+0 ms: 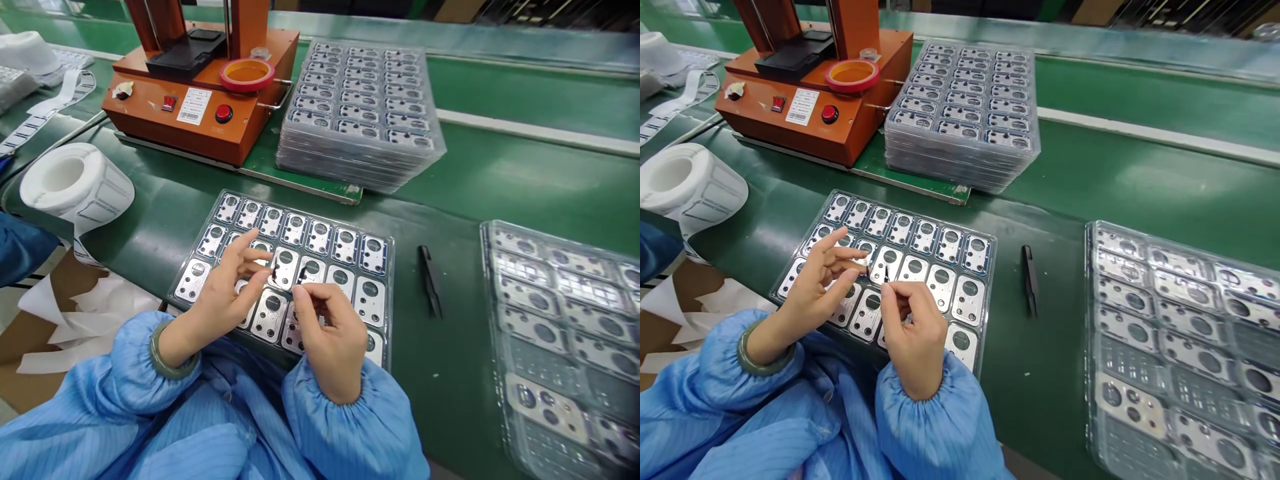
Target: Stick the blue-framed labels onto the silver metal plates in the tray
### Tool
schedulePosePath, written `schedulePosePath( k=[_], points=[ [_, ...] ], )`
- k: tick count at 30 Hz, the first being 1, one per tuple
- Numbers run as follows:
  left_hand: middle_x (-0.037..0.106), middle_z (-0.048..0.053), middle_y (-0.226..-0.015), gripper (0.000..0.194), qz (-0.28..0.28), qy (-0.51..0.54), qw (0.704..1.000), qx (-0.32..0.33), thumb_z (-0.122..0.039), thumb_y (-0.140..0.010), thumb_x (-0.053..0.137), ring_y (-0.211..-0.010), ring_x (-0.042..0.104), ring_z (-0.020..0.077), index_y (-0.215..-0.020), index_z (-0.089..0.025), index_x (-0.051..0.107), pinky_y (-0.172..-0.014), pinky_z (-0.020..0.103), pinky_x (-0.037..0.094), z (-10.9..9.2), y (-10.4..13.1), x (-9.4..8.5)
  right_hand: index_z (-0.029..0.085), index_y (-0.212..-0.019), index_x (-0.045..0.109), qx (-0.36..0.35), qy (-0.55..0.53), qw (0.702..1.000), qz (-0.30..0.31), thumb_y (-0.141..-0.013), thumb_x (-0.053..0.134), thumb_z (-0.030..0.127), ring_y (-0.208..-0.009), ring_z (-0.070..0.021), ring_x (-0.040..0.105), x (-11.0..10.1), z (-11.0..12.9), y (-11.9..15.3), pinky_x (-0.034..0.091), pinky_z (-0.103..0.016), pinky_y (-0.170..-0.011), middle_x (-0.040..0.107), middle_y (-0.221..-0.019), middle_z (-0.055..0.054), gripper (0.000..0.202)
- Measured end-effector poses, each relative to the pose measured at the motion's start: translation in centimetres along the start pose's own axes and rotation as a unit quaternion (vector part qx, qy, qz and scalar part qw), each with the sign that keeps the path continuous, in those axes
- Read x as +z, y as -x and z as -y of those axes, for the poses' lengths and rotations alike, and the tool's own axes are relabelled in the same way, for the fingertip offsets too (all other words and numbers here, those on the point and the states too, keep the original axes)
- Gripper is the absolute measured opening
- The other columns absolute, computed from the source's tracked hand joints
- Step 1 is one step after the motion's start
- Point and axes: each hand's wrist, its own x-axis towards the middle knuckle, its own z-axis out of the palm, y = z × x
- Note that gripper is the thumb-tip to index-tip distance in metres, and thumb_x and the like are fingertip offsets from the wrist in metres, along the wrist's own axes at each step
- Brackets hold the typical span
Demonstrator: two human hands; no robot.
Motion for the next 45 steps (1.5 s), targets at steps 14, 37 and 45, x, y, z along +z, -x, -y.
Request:
schedulePosePath(
  k=[14, 37, 45],
  points=[
    [0.059, 0.004, -0.091, 0.013, 0.018, -0.051, 0.996, -0.070, -0.027, -0.085, 0.060, -0.077, 0.058, 0.0120, -0.095, -0.019, 0.062, -0.068, 0.024, 0.048, -0.1, -0.5, -0.4, 0.018, -0.076, 0.061, 0.055, -0.058, 0.997, 0.026, -0.086, 0.058, 0.026, -0.059, -0.0102, 0.053, -0.1, -0.2, 0.2, 0.044, -0.023, -0.056, 0.057, -0.067, 0.002, 0.014],
    [0.058, 0.006, -0.093, 0.010, 0.053, -0.257, 0.963, -0.058, -0.016, -0.083, 0.057, -0.090, 0.058, 0.0155, -0.077, -0.015, 0.064, -0.082, 0.032, 0.049, 0.2, -2.3, 0.7, 0.018, -0.078, 0.060, 0.041, 0.124, 0.991, 0.019, -0.088, 0.055, 0.026, -0.061, -0.0108, 0.054, 1.5, -1.1, -0.5, 0.043, -0.024, -0.059, 0.059, -0.071, 0.000, 0.014],
    [0.059, 0.006, -0.092, 0.009, 0.044, -0.268, 0.961, -0.043, -0.015, -0.082, 0.060, -0.092, 0.058, 0.0168, -0.074, -0.015, 0.065, -0.083, 0.034, 0.049, 0.6, -2.2, 0.7, 0.017, -0.076, 0.060, 0.060, 0.159, 0.985, 0.021, -0.088, 0.053, 0.027, -0.058, -0.0105, 0.054, 1.6, -1.0, -0.6, 0.042, -0.024, -0.058, 0.060, -0.070, 0.001, 0.017]
  ],
)
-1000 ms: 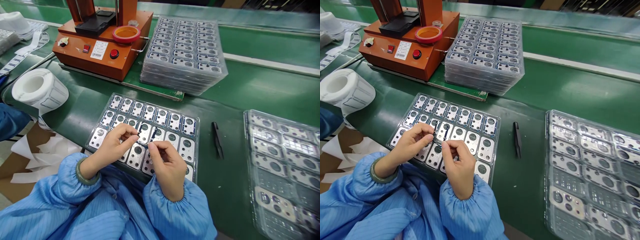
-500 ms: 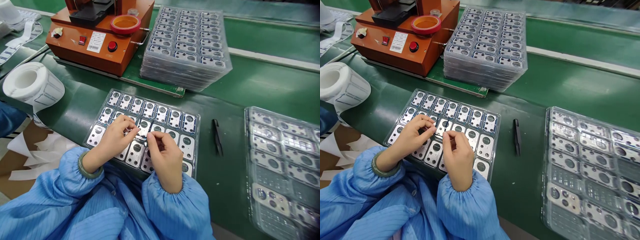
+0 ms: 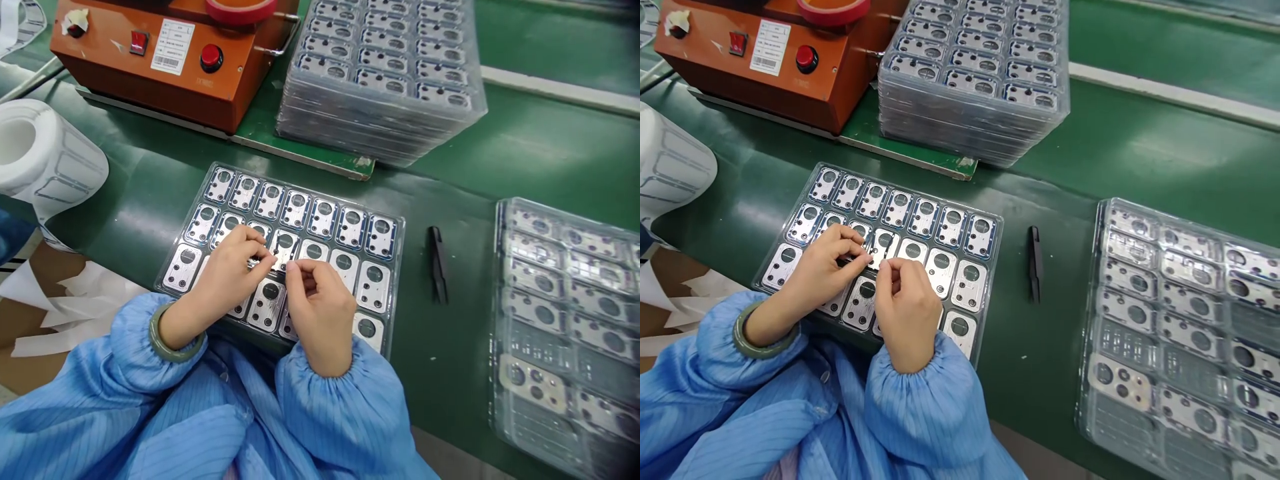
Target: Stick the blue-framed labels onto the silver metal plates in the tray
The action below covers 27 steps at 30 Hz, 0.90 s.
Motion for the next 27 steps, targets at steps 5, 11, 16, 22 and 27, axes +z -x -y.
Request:
schedulePosePath(
  k=[5, 11, 16, 22, 27],
  points=[
    [0.059, 0.006, -0.092, 0.009, -0.007, -0.002, 1.000, 0.008, -0.015, -0.081, 0.060, -0.092, 0.058, 0.0170, -0.074, -0.016, 0.064, -0.082, 0.033, 0.050, -0.01, 0.00, 0.00, 0.017, -0.075, 0.060, 0.003, 0.010, 1.000, 0.005, -0.087, 0.054, 0.026, -0.055, -0.0098, 0.054, -0.02, 0.14, 0.02, 0.041, -0.024, -0.056, 0.060, -0.069, 0.001, 0.016],
    [0.059, 0.006, -0.092, 0.008, -0.006, -0.006, 1.000, 0.013, -0.015, -0.082, 0.060, -0.092, 0.058, 0.0169, -0.075, -0.016, 0.064, -0.082, 0.033, 0.050, 0.06, 0.05, 0.02, 0.018, -0.075, 0.061, 0.005, 0.011, 1.000, 0.004, -0.087, 0.054, 0.026, -0.057, -0.0102, 0.054, 0.04, 0.27, 0.00, 0.041, -0.024, -0.057, 0.060, -0.068, 0.001, 0.016],
    [0.059, 0.007, -0.093, 0.008, -0.005, -0.008, 1.000, 0.012, -0.015, -0.082, 0.059, -0.093, 0.058, 0.0171, -0.076, -0.015, 0.065, -0.083, 0.034, 0.049, 0.13, 0.02, 0.10, 0.018, -0.076, 0.061, 0.010, 0.004, 1.000, 0.009, -0.087, 0.054, 0.026, -0.058, -0.0102, 0.055, 0.02, 0.27, -0.04, 0.042, -0.024, -0.058, 0.060, -0.069, 0.001, 0.016],
    [0.059, 0.007, -0.092, 0.008, -0.005, -0.009, 1.000, 0.018, -0.015, -0.082, 0.059, -0.092, 0.058, 0.0168, -0.076, -0.015, 0.064, -0.081, 0.033, 0.050, 0.15, -0.03, 0.07, 0.018, -0.076, 0.061, 0.017, 0.005, 1.000, 0.013, -0.087, 0.053, 0.028, -0.058, -0.0105, 0.055, 0.06, 0.28, -0.04, 0.043, -0.024, -0.058, 0.061, -0.070, 0.001, 0.017],
    [0.059, 0.006, -0.093, 0.008, -0.005, -0.010, 1.000, 0.022, -0.015, -0.082, 0.059, -0.092, 0.058, 0.0168, -0.077, -0.016, 0.064, -0.082, 0.034, 0.050, 0.18, 0.00, 0.02, 0.018, -0.076, 0.061, 0.019, 0.011, 1.000, 0.017, -0.087, 0.053, 0.028, -0.057, -0.0111, 0.054, -0.04, 0.35, -0.06, 0.043, -0.025, -0.058, 0.061, -0.069, 0.000, 0.018]
  ],
)
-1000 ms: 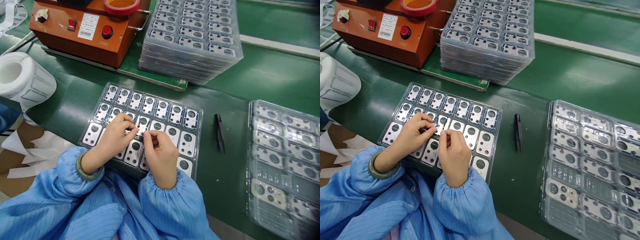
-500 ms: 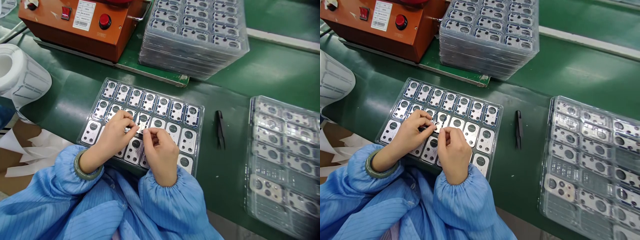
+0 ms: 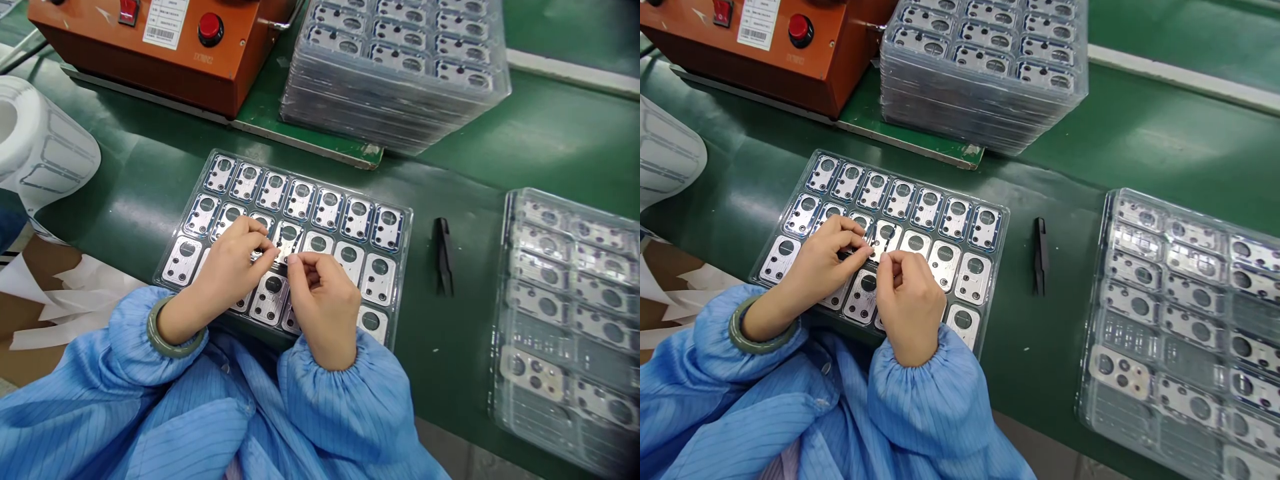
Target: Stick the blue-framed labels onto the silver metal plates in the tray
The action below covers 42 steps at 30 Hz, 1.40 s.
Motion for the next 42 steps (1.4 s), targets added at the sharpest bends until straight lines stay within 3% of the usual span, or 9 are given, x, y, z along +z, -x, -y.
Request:
schedulePosePath(
  k=[22, 32, 42],
  points=[
    [0.059, 0.007, -0.093, 0.008, 0.005, -0.009, 1.000, 0.008, -0.015, -0.083, 0.059, -0.091, 0.058, 0.0175, -0.077, -0.016, 0.064, -0.080, 0.034, 0.050, 0.1, 0.0, 0.0, 0.018, -0.076, 0.063, -0.011, 0.012, 1.000, -0.004, -0.087, 0.054, 0.027, -0.057, -0.0104, 0.053, 0.0, 0.0, 0.1, 0.041, -0.024, -0.058, 0.060, -0.068, 0.001, 0.017],
    [0.058, 0.007, -0.096, 0.003, 0.032, -0.032, 0.998, 0.053, -0.013, -0.082, 0.060, -0.093, 0.057, 0.0185, -0.082, -0.016, 0.061, -0.082, 0.035, 0.050, 0.5, 0.0, -0.2, 0.018, -0.079, 0.066, -0.049, 0.015, 0.998, 0.026, -0.088, 0.054, 0.028, -0.058, -0.0101, 0.052, -0.7, -0.7, 0.0, 0.039, -0.023, -0.055, 0.057, -0.065, 0.001, 0.018],
    [0.056, 0.007, -0.097, 0.005, 0.041, -0.030, 0.997, 0.051, -0.012, -0.082, 0.059, -0.094, 0.057, 0.0183, -0.083, -0.017, 0.059, -0.083, 0.036, 0.050, 0.4, -0.1, -0.3, 0.019, -0.077, 0.065, -0.062, 0.040, 0.997, 0.035, -0.088, 0.053, 0.027, -0.057, -0.0101, 0.053, -0.9, -1.1, 0.0, 0.038, -0.023, -0.054, 0.059, -0.065, 0.002, 0.018]
  ],
)
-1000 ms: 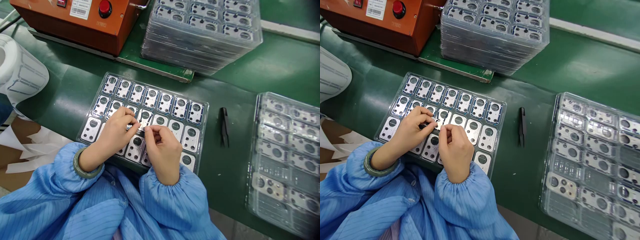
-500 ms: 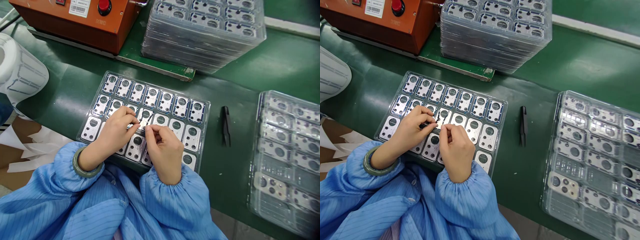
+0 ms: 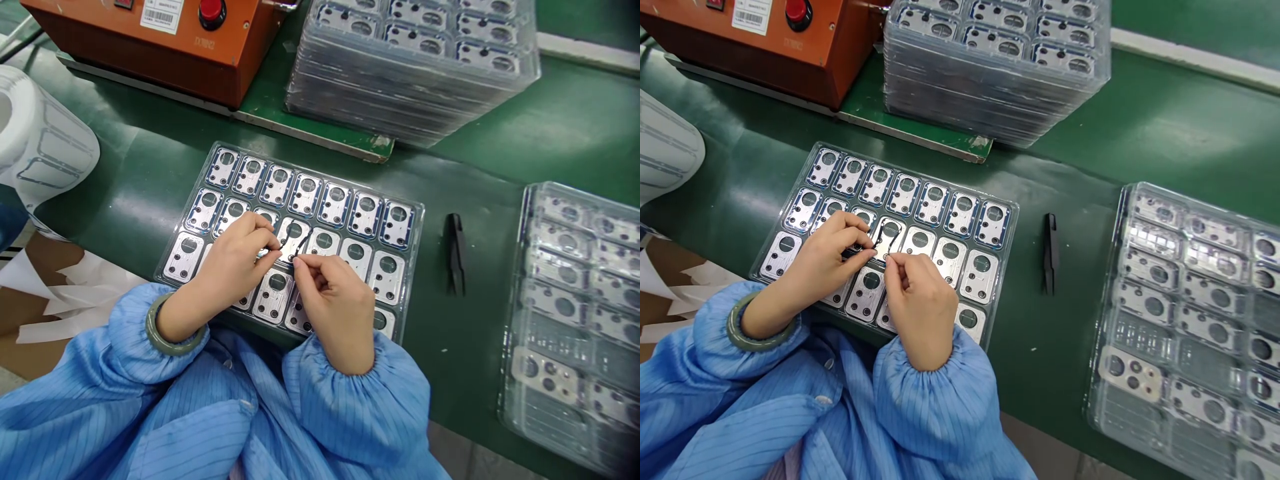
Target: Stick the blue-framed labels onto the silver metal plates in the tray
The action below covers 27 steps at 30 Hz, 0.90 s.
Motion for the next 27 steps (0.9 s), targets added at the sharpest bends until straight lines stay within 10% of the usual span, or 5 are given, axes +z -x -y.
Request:
schedulePosePath(
  k=[21, 27],
  points=[
    [0.055, 0.009, -0.102, 0.004, 0.029, -0.060, 0.998, 0.023, -0.014, -0.084, 0.055, -0.097, 0.054, 0.0195, -0.087, -0.016, 0.056, -0.085, 0.035, 0.047, 0.31, -0.02, -0.02, 0.019, -0.077, 0.062, 0.020, 0.029, 0.999, 0.028, -0.086, 0.058, 0.026, -0.057, -0.0104, 0.052, 0.07, 0.28, -0.37, 0.034, -0.024, -0.051, 0.059, -0.067, 0.002, 0.012],
    [0.059, 0.007, -0.095, 0.008, -0.029, 0.012, 0.998, 0.062, -0.017, -0.089, 0.050, -0.092, 0.057, 0.0164, -0.093, -0.016, 0.057, -0.079, 0.032, 0.050, 0.40, 0.06, -0.16, 0.019, -0.088, 0.060, 0.044, -0.140, 0.989, -0.028, -0.088, 0.057, 0.027, -0.059, -0.0100, 0.056, 0.00, 0.38, 0.44, 0.046, -0.024, -0.058, 0.062, -0.074, 0.001, 0.009]
  ],
)
